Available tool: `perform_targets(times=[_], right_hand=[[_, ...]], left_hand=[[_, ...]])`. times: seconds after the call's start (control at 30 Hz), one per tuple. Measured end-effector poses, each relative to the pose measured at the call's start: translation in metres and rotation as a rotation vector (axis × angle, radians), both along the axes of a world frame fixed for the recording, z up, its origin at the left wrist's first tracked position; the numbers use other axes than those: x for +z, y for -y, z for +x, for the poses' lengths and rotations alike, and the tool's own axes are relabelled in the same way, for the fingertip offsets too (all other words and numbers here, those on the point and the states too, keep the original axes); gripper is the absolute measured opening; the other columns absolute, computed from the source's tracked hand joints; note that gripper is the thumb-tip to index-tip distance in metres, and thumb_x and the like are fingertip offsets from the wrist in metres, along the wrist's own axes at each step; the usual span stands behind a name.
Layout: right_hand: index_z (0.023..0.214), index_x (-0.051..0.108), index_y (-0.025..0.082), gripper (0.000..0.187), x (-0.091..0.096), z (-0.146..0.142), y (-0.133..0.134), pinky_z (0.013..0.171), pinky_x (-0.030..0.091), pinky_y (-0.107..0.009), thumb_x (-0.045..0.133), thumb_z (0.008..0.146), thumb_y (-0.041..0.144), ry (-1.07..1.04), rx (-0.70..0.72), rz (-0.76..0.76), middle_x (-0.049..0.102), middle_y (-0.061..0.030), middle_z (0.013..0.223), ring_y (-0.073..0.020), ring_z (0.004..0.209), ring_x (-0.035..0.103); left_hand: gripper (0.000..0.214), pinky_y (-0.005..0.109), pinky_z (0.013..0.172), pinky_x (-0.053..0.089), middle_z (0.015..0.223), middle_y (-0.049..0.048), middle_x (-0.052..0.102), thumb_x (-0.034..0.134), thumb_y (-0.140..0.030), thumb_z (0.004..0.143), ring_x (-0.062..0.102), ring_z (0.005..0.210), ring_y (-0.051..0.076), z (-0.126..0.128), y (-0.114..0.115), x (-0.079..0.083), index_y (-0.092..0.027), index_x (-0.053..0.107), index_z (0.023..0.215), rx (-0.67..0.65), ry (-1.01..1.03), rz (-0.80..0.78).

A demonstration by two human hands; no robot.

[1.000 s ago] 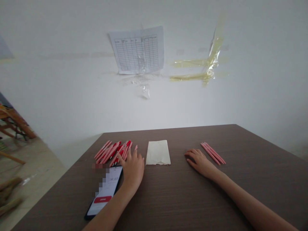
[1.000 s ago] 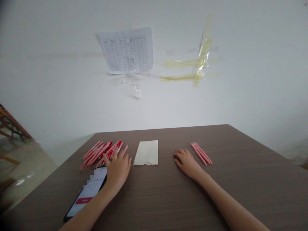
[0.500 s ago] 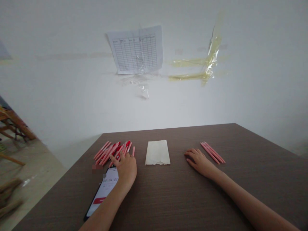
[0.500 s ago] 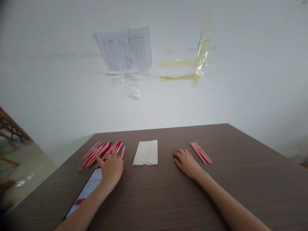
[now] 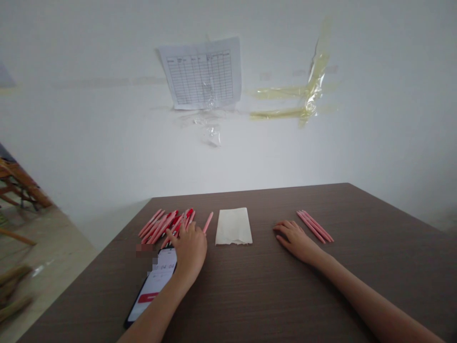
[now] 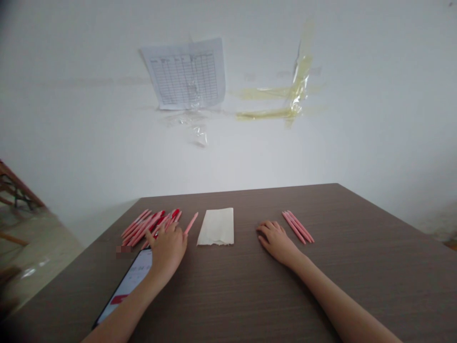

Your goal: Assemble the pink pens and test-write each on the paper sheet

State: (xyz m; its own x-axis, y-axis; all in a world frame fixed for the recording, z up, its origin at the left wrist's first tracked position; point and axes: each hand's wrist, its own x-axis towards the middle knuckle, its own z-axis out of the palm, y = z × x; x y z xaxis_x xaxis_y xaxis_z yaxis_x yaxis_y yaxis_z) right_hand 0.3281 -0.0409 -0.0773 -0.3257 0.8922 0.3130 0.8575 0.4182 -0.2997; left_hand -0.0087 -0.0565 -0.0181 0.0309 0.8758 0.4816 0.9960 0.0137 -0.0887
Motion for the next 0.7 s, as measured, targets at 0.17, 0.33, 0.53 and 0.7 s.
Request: perform_targets(times=[0.17,0.33,0.53,0.7], right_hand=[[0.115,0.064,0.019,0.028,0.001,0.0,0.0,0.102,0.042,-0.045,0.048,0.093,0.026,0.01,-0.002,-0.004,0.062,-0.0119,0.118,-0.0267,0.114,0.054],[0.116,0.064,0.02,0.029,0.002,-0.001,0.001,0.102,0.042,-0.043,0.047,0.093,0.027,0.011,-0.007,-0.022,0.061,-0.0117,0.12,-0.0263,0.115,0.053],[0.116,0.063,0.019,0.029,0.003,-0.001,0.001,0.103,0.04,-0.044,0.047,0.093,0.026,0.02,-0.018,-0.033,0.061,-0.0115,0.12,-0.0264,0.115,0.053],[0.116,0.063,0.02,0.029,0.001,-0.001,0.0,0.102,0.041,-0.043,0.047,0.093,0.026,0.021,-0.015,-0.022,0.061,-0.0114,0.12,-0.026,0.113,0.052]], left_hand=[[0.019,0.068,0.109,0.024,0.122,0.0101,0.068,0.055,-0.023,0.088,0.05,0.126,0.035,0.015,0.01,-0.001,-0.018,0.072,0.082,-0.138,0.174,-0.041],[0.011,0.07,0.108,0.024,0.125,0.0074,0.067,0.059,-0.02,0.087,0.047,0.131,0.033,0.031,0.015,-0.018,-0.02,0.069,0.082,-0.298,0.28,-0.126],[0.007,0.071,0.109,0.022,0.124,0.006,0.066,0.063,-0.02,0.086,0.046,0.132,0.031,0.039,0.014,-0.035,-0.022,0.068,0.081,-0.44,0.331,-0.194],[0.004,0.072,0.109,0.02,0.125,0.0058,0.065,0.065,-0.021,0.085,0.044,0.133,0.032,0.044,0.016,-0.04,-0.022,0.068,0.082,-0.476,0.34,-0.237]])
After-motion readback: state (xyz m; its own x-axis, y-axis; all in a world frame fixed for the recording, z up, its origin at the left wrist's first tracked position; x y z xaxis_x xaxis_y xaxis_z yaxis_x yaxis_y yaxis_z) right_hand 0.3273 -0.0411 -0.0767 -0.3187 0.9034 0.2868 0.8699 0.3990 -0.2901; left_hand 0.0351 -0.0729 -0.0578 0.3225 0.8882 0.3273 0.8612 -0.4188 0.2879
